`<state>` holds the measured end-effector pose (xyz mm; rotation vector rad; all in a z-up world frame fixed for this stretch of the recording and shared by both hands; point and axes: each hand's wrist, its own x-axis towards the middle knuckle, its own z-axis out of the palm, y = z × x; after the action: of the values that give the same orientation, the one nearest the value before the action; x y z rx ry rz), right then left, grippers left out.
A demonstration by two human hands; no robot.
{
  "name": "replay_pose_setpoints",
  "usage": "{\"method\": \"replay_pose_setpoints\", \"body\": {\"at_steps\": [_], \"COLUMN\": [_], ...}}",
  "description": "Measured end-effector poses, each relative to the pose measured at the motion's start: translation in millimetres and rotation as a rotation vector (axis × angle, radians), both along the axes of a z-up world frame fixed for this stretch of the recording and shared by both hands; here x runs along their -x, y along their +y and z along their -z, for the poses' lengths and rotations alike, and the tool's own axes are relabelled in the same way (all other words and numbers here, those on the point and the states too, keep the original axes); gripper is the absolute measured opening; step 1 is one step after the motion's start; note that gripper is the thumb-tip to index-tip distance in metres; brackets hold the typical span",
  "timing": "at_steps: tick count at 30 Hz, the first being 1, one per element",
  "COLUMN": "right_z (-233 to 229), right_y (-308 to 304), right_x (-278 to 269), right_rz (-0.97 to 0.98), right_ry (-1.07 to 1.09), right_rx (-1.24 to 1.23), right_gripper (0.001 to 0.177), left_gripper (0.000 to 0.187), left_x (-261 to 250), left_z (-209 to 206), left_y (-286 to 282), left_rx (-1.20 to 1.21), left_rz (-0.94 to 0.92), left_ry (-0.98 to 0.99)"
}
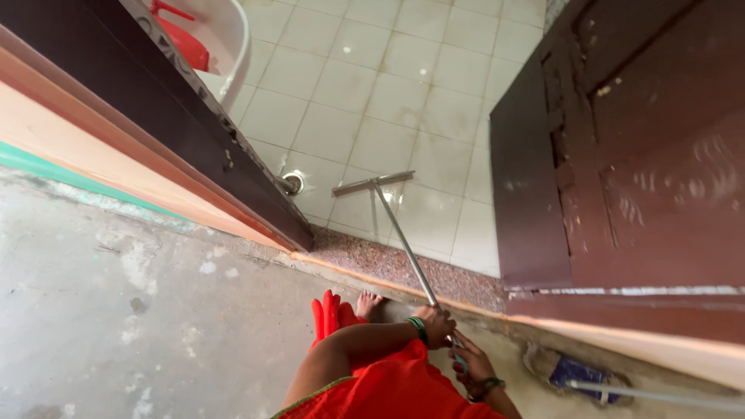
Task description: The person uses a squeegee to push water across a tiled bathroom floor toward a drain, covering several areas of the room.
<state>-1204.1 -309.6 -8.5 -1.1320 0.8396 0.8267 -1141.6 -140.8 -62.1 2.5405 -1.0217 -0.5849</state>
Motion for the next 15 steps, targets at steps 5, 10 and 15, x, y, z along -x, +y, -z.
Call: {"method": "replay_pose_setpoints", "body": {"at_steps": [5, 10, 15], "right_z": [-33, -66, -61], "right_y": [-77, -130, -114], "right_x": [62, 106, 91], "right_rz": [0.112, 0.244, 0.295], "right_ry": [0.017, -0.054, -0.056], "right_rx": [-0.099, -0.277, -0.364], "right_gripper": [0.06, 0.064, 0.059], "left_gripper": [0.058, 0.06, 0.054], "left_x": [41, 50, 34], "left_z": [-59, -119, -120], "left_y": [-56, -94, -81], "left_rx": [0.047, 0.016, 0.076], "left_rz": [0.114, 0.256, 0.271], "left_ry": [-0.001, 0.108, 0.076]}}
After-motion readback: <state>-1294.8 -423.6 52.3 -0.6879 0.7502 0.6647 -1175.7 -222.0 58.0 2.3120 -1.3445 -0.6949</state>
